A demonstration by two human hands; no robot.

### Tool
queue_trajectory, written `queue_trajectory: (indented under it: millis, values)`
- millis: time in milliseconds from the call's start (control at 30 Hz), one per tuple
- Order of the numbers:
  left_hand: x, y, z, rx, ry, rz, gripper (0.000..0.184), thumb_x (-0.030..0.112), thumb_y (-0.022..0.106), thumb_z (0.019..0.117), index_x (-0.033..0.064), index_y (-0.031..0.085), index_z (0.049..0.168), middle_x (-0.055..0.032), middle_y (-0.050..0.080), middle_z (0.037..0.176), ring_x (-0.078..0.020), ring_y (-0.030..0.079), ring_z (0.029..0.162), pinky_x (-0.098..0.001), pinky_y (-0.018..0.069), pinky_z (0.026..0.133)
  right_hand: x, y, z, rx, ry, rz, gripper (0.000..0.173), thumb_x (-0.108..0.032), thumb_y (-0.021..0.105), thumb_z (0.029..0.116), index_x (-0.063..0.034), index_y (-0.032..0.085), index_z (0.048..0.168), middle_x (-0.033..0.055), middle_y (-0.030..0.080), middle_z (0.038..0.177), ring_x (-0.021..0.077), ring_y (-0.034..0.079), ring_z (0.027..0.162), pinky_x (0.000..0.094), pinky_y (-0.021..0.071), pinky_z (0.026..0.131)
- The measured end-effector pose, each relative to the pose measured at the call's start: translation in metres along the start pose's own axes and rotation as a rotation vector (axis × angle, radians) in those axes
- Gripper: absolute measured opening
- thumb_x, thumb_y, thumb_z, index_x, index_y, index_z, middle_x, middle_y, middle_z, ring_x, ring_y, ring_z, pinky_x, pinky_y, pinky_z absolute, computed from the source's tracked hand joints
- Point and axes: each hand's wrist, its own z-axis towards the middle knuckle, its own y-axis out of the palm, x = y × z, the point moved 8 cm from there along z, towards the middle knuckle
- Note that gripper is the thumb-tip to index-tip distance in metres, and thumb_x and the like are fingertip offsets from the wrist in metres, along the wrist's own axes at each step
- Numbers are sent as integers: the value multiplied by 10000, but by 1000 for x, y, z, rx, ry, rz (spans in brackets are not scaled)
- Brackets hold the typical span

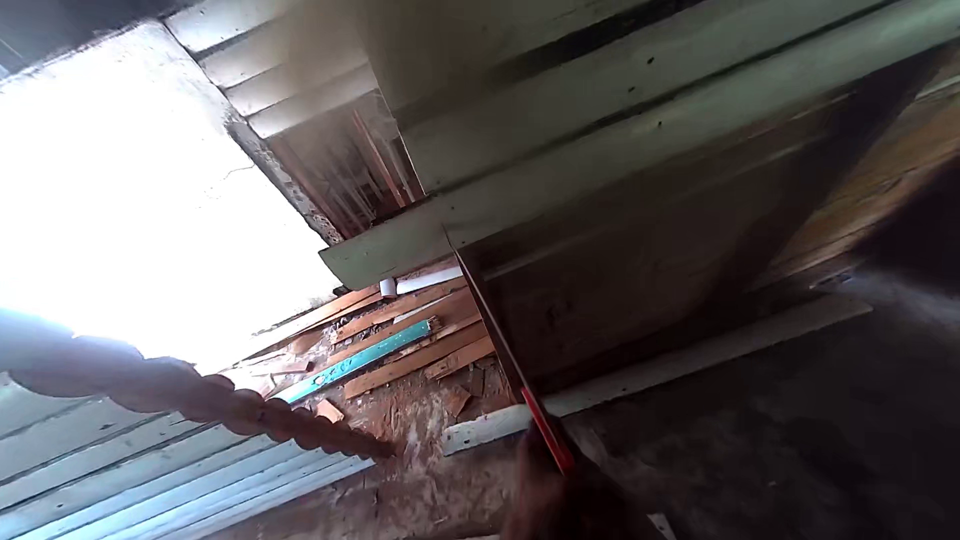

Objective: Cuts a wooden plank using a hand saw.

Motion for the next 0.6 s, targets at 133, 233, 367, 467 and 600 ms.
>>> queue_trajectory:
  millis: [133, 233, 367, 467, 600]
  values:
    - [0, -12, 28, 15, 139, -29, 488, -37, 809, 669, -35, 579, 1099, -58, 686, 840, -123, 677, 742, -303, 595, 672, 7, -15, 27, -28, -53, 71, 227, -104, 560, 907, -128, 575, 1132, 4, 648, 733, 104, 600, 548, 274, 531, 492]
    - [52, -58, 121, 114, 215, -35, 424, 14, 742, 738, -59, 606, 1133, -112, 706, 858, -176, 698, 741, -360, 613, 656, -50, -4, 135, -85, -144, 43, 162, -169, 548, 963, -88, 602, 1092, 15, 632, 681, 98, 598, 507, 260, 537, 459]
    - [60, -74, 150, 73, 196, -16, 328, 43, 665, 811, -33, 600, 1124, -119, 686, 817, -192, 678, 690, -377, 597, 631, -66, 6, 157, -19, -60, 15, 125, -150, 484, 1002, -84, 584, 969, 3, 589, 625, 93, 565, 470, 249, 516, 429]
    - [15, -44, 58, 15, 120, 36, 363, 52, 747, 785, -20, 604, 1112, -45, 689, 832, -117, 676, 728, -313, 599, 665, -3, 2, 76, -129, -115, 54, 183, -233, 571, 991, -157, 624, 1150, -51, 682, 801, 46, 633, 622, 234, 560, 547]
    - [2, -8, 12, 55, -25, 66, 468, -42, 761, 694, -36, 563, 1119, -33, 660, 833, -90, 653, 733, -283, 578, 686, 2, -7, 32, 150, -88, 29, 362, -8, 467, 937, -117, 495, 1280, -21, 671, 930, 77, 655, 731, 273, 574, 637]
